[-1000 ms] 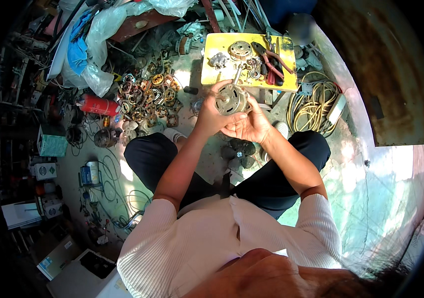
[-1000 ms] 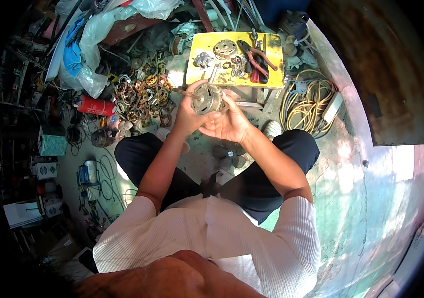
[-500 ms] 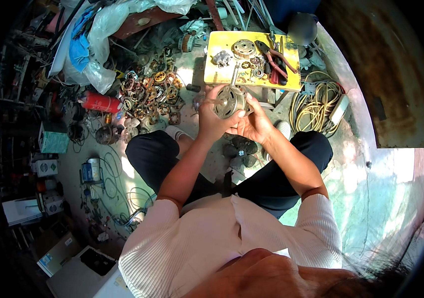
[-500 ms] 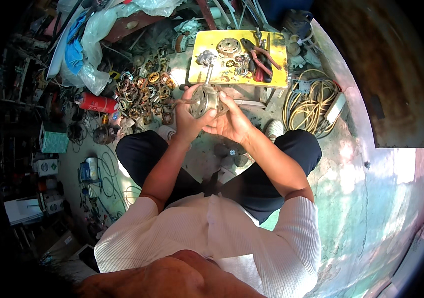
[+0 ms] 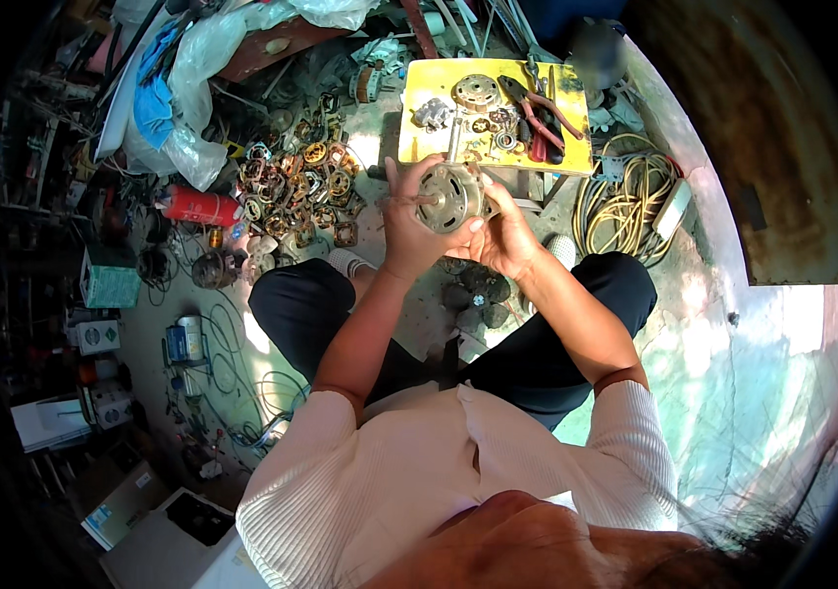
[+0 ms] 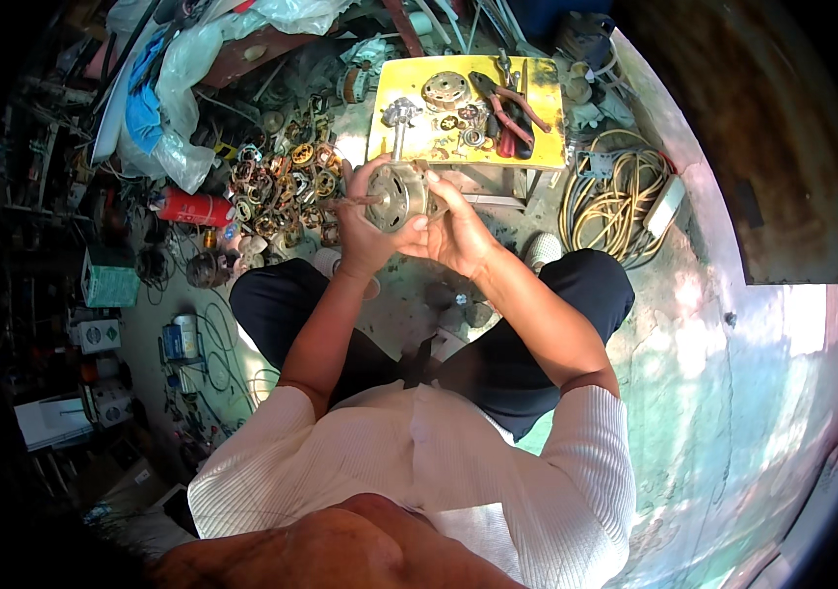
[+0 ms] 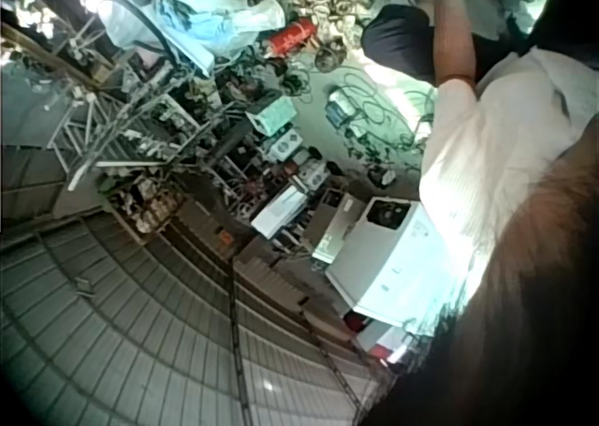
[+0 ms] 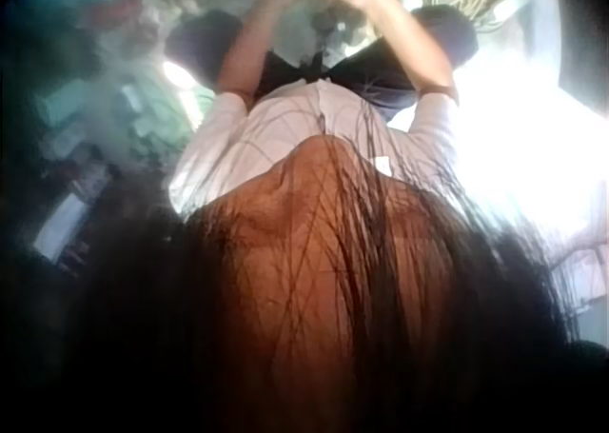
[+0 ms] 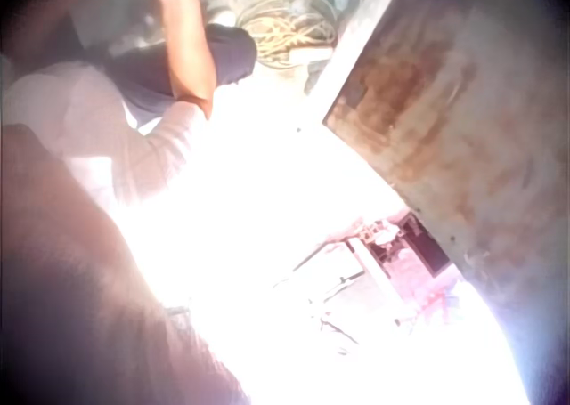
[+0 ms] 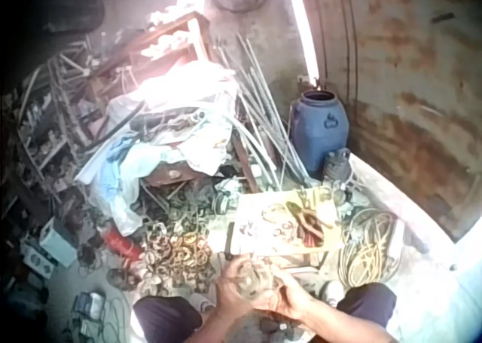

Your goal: The person manipulates a small electric motor component by hand, using a screwdriver and pliers to pry and detach pieces, then retrieves another motor part from a pile and continues prying it with a screwdriver.

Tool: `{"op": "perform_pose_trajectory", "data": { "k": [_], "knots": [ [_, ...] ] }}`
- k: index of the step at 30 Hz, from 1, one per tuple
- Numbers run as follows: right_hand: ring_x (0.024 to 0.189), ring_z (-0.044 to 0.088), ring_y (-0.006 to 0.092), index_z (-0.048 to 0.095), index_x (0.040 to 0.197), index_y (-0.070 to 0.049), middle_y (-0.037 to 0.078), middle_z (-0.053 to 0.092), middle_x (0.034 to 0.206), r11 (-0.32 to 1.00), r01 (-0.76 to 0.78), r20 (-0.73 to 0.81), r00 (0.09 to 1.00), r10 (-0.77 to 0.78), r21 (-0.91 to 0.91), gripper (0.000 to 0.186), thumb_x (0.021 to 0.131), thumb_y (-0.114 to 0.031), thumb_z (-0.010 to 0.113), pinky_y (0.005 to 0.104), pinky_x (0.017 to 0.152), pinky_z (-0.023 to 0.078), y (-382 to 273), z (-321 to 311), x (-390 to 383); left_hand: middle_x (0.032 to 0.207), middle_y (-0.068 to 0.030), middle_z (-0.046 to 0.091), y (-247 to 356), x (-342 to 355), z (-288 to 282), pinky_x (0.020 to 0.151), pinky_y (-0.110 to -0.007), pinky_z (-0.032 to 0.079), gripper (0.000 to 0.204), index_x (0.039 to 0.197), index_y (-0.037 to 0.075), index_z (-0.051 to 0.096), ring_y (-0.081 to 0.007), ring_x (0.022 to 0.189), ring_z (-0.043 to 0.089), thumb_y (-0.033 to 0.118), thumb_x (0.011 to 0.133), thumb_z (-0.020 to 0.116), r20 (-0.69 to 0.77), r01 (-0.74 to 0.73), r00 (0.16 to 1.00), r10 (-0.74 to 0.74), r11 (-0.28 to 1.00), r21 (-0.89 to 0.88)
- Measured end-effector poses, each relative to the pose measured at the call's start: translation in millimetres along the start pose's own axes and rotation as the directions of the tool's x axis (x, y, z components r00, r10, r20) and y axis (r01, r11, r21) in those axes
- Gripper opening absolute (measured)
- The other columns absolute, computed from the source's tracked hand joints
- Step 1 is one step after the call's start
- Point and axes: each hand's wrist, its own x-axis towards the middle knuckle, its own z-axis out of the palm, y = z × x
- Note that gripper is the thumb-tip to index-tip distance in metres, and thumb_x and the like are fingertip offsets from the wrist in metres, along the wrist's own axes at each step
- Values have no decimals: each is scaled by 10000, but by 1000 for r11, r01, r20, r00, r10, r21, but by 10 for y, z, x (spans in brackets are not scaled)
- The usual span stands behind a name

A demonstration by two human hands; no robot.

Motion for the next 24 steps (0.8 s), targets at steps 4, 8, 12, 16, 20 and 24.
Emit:
{"op": "perform_pose_trajectory", "data": {
  "k": [4, 8, 12, 16, 20, 24],
  "knots": [
    [919, 649, 186, 468, 1325, -157, 59, 620, 1138, 996, 49, -95, 994, -56, -75, 675, 863, -643, 549, 445, 913, 480, 37, 66, 43, 1117, -105, 634, -22, -78, 169, 1014, -365, 421, 689, 1235, -5, 525, -198, 1052, 601, 301, 696, 827, -102, 208, 958, -269, 892, -401],
    [882, 644, 154, 583, 1186, -39, 69, 649, 1019, 986, -150, -26, 989, 148, -76, 748, 852, -705, 511, 415, 890, 496, -12, -61, 37, 1145, -99, 606, -224, -96, 165, 903, -311, 464, 605, 1263, -5, 529, -165, 1040, 581, 328, 807, 748, -33, 339, 895, -444, 729, -594],
    [778, 682, 153, 621, 1117, 25, 92, 688, 924, 862, -194, -117, 981, 157, -469, 768, 899, -692, 454, 290, 770, 562, -111, -77, -41, 1199, -71, 579, -316, 1, -76, 908, -332, 466, 608, 1293, 55, 527, -171, 1066, 578, 448, 854, 678, 127, 485, 712, -690, 353, -800],
    [779, 645, 166, 625, 1120, 33, 116, 663, 864, 477, -104, -212, 961, -179, -873, 637, 865, -550, 653, 265, 750, 530, -221, -302, 11, 1301, -80, 532, -619, -121, -234, 1045, -382, 394, 621, 1337, 97, 478, -207, 1202, 511, 525, 898, 578, 111, 519, 603, -790, 283, -807],
    [929, 609, 216, 515, 1274, 26, 150, 622, 1051, 291, 246, 55, 842, -537, -925, 682, 814, -410, 768, 307, 849, 499, -174, -324, 91, 1289, -79, 558, -716, -215, -290, 1040, -402, 402, 645, 1332, 97, 505, -228, 1201, 528, 559, 886, 569, 232, 600, 647, -726, 298, -743],
    [1207, 517, 277, 363, 1398, 47, 224, 482, 1341, 428, 202, 32, 928, -372, -881, 1032, 675, -509, 845, 384, 991, 441, -50, -150, 109, 1232, -75, 588, -383, -206, -209, 952, -357, 428, 636, 1294, 61, 545, -201, 1121, 556, 529, 868, 606, 311, 694, 665, -679, 408, -593]
  ]
}}
